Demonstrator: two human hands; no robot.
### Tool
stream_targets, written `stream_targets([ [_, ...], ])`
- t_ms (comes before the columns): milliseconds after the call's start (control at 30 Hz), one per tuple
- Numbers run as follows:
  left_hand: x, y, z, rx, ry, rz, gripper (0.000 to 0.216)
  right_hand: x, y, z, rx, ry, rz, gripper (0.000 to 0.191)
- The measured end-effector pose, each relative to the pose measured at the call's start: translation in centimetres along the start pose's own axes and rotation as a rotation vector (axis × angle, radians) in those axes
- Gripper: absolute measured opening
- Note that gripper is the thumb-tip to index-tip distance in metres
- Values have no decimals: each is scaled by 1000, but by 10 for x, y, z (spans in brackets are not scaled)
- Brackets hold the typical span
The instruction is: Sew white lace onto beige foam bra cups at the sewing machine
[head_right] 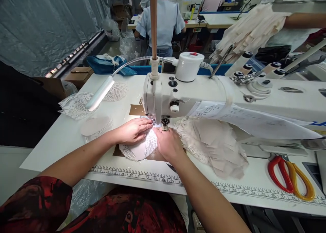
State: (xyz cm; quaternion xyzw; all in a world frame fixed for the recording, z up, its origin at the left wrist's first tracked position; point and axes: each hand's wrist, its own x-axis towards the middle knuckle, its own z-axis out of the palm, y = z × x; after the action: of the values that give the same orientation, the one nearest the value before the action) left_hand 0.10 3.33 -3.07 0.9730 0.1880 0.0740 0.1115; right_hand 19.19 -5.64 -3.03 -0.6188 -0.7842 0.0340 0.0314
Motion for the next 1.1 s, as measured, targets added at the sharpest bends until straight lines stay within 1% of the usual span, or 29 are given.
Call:
stream_targets([
  [133,-1,-4,0,5,-15,29,50,1,0,-4,36,-13,-12,37],
  [233,-4,-5,2,6,-6,35,49,-3,5,-20,137,-81,-40,33],
  [300,-6,-6,3,20,1,23,46,-13,11,-36,206,-113,-56,30],
  [367,-8,-4,3,37,2,0,45,-28,16,-51,247,-116,-65,26],
  [433,-11,0,-1,47,4,-37,43,-47,19,-59,274,-136,-73,25],
  [500,-15,5,-7,46,6,-68,43,-66,20,-56,293,-189,-79,24],
  [567,-20,11,-13,36,0,-74,43,-82,23,-42,290,-195,-96,26],
  [600,-22,14,-16,29,-8,-69,44,-88,25,-32,276,-157,-98,25],
  [633,-24,16,-18,22,-18,-61,45,-93,27,-22,246,-88,-101,23],
  [700,-29,18,-20,14,-39,-48,46,-100,33,-3,167,76,-100,26],
  [767,-34,17,-19,8,-58,-43,44,-104,38,9,91,197,-112,28],
  [800,-36,16,-19,4,-62,-46,42,-104,40,12,58,235,-116,28],
  [900,-41,13,-20,-14,-62,-55,39,-103,43,12,4,286,-119,26],
  [967,-41,13,-21,-35,-34,-49,36,-99,42,7,22,296,-120,26],
  [1033,-37,15,-22,-71,-1,-27,33,-92,37,1,83,271,-122,26],
  [1100,-29,19,-20,-90,17,-17,28,-80,30,-5,155,200,-120,27],
])
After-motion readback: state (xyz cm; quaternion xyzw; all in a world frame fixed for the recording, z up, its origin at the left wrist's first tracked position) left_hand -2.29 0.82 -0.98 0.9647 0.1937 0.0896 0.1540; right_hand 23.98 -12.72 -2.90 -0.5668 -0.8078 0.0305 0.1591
